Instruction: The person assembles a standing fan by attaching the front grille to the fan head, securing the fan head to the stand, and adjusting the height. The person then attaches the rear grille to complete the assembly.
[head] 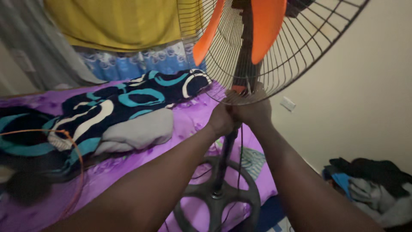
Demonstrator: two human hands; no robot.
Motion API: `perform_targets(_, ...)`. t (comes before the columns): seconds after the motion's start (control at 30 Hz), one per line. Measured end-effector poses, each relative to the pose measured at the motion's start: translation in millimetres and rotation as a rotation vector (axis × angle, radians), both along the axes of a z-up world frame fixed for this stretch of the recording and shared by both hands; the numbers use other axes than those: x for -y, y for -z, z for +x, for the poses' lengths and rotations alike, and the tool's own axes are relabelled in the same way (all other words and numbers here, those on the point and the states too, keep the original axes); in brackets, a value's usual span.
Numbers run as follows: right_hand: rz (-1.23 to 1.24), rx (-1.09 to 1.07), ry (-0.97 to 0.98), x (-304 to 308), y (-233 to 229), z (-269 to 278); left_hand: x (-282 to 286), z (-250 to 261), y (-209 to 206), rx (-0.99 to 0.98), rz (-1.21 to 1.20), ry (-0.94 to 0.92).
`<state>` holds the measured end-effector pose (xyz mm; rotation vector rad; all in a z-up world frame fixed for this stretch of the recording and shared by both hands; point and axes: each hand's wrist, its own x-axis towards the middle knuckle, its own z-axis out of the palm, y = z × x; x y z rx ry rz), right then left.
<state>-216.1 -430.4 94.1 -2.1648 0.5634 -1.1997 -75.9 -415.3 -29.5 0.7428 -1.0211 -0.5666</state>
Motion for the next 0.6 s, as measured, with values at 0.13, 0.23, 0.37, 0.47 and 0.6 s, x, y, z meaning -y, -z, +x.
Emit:
perform_targets(0.13,-0.144,0.091,-0.077,11.6,11.4,-3.3,3.9,-4.6,9.9,0.155,0.136,-0.155)
perform_targets(0.23,0.130,0.195,-0.271,12.1,16.4,-5.8,-5.3,-21.7,1.2,-0.082,0.008,0.064)
perform_targets(0.37,0.050,0.147,-0.139,9.5,12.2,-7.4,-16.5,-30.6,-15.7,-0.109,0.103,0.044)
perform_targets(0.47,0.107,0.135,-0.187,6.3,10.9,-8.7,-20.4,-33.2,-18.3,-0.091,0.151,0.015)
perform_targets(0.6,0.104,0.099,-0.200,2.7,6.9,-13.0,-27.6,-42.2,-25.2,0.004,0.180,-0.095)
